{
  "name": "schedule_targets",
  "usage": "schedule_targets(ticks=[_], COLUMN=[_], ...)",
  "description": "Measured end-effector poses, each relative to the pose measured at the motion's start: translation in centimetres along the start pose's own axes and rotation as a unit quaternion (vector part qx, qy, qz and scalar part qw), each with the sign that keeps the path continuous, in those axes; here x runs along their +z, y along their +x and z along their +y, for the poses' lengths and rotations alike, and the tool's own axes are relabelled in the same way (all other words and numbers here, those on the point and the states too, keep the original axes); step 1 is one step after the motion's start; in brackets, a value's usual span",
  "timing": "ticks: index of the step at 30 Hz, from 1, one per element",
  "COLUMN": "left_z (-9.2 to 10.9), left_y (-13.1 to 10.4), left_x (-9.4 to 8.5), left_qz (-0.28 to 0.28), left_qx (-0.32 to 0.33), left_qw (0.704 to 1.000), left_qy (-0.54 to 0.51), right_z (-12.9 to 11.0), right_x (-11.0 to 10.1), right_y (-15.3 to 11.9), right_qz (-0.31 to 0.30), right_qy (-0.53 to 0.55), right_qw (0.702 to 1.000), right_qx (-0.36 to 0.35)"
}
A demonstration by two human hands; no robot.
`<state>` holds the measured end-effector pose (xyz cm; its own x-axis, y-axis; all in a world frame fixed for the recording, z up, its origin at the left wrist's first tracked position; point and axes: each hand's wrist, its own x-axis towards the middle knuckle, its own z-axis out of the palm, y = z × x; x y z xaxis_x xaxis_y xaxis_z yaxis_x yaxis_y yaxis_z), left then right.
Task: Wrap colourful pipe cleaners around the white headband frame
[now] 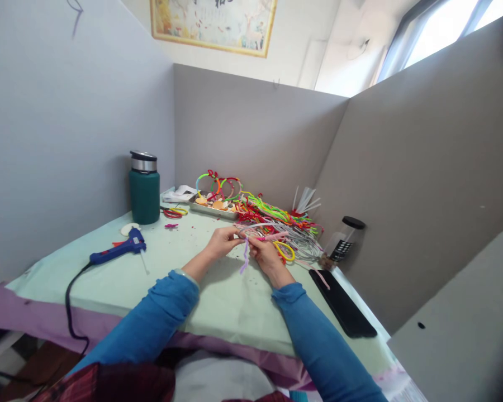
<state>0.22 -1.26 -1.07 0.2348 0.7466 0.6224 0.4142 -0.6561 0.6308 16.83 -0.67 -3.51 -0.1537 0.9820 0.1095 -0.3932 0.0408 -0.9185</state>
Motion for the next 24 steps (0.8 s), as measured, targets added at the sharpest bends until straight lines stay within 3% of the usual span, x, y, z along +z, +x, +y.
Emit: schedule_targets(ticks=[14, 19, 24], left_z=[0.3, -0.1, -0.8], left_y=[-0.3, -0.3, 0.0], left_x=[0.3, 1.0, 1.3], left_qz=[0.019, 0.053, 0.053], left_qx=[-0.045, -0.114, -0.200], left_qw=[0.998, 0.992, 0.967], left_qy=[0.026, -0.028, -0.146], right_z=[0.3, 0.6, 0.5], right_x=[0.3, 0.4, 0.6], right_y=[-0.1, -0.2, -0.5], right_qz=[0.016, 0.004, 0.031], right_qy=[-0.055, -0.124, -0.250], right_qw=[0.998, 0.990, 0.958], right_qx=[-0.024, -0.070, -0.138])
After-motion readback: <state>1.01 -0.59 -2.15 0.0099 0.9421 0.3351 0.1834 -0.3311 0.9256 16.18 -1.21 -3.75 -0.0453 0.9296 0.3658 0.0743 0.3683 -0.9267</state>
